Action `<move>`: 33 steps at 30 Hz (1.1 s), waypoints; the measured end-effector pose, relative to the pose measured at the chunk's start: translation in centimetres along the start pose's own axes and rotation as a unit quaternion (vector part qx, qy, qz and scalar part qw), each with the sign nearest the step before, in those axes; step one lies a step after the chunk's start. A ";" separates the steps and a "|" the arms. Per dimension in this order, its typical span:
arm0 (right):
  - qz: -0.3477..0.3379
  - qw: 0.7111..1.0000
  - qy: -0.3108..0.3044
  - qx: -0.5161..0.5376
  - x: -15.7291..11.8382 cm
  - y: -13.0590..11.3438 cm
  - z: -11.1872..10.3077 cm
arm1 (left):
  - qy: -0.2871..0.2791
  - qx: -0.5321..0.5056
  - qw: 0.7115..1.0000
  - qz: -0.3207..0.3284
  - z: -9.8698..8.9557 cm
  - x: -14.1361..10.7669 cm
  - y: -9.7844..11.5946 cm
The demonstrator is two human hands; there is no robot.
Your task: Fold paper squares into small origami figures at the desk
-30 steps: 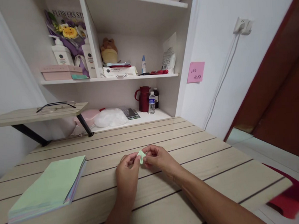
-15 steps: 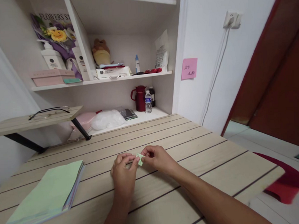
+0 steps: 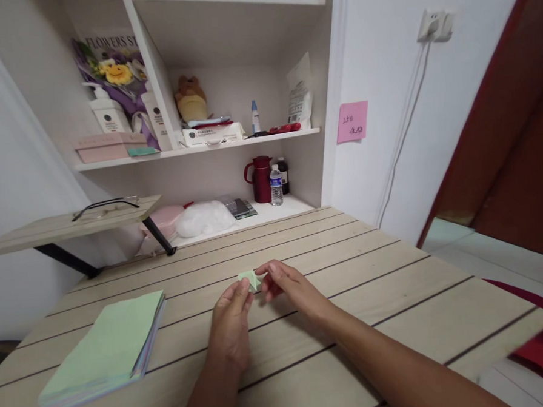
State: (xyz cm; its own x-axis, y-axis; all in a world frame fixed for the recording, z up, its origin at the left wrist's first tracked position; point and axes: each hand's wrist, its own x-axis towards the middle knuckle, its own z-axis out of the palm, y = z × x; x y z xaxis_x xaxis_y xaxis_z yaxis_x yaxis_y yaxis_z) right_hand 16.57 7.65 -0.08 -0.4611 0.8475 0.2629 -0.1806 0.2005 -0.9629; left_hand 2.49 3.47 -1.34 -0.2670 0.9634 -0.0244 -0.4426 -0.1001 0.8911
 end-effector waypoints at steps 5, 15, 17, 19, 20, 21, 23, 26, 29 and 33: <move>-0.081 0.985 -0.007 -0.151 -0.7 -0.5 0.5 | -0.016 -0.050 0.999 -0.008 0.4 -0.2 0.2; -0.033 0.993 0.035 -0.109 -0.1 0.4 0.6 | -0.024 0.002 1.000 0.004 0.8 -0.6 0.0; -0.007 0.998 0.029 -0.055 -0.1 0.5 0.6 | -0.026 0.007 1.000 0.005 0.7 -0.6 -0.1; 0.016 0.999 0.028 -0.018 -0.1 0.5 0.6 | -0.031 0.001 1.000 0.004 0.7 -0.6 -0.1; 0.025 0.999 0.026 -0.004 -0.2 0.5 0.7 | -0.037 -0.008 0.999 0.001 0.8 -0.6 -0.1; 0.031 0.999 0.020 0.008 -0.2 0.4 0.7 | -0.044 -0.018 0.999 -0.004 0.8 -0.7 0.0; 0.039 0.999 0.004 0.026 -0.3 0.1 0.7 | -0.065 -0.039 0.997 -0.017 0.9 -0.9 0.1; 0.041 0.999 -0.013 0.033 -0.7 -0.6 0.7 | -0.114 -0.062 0.991 -0.037 0.9 -1.1 0.4; 0.030 0.999 -0.022 0.025 -1.1 -1.1 0.6 | -0.177 -0.081 0.979 -0.066 0.7 -1.3 0.3; 0.029 0.999 -0.032 0.015 -1.3 -0.9 0.7 | -0.209 -0.078 0.969 -0.108 0.3 -1.2 0.1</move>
State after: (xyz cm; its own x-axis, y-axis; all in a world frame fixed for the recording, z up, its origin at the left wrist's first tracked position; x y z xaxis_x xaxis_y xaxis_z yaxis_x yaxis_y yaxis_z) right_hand 16.71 6.02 0.52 -0.5251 0.8243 0.2116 -0.1771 0.1374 -0.9746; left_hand 2.99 2.41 -1.08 0.2011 0.9795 0.0125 -0.5819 0.1092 0.8059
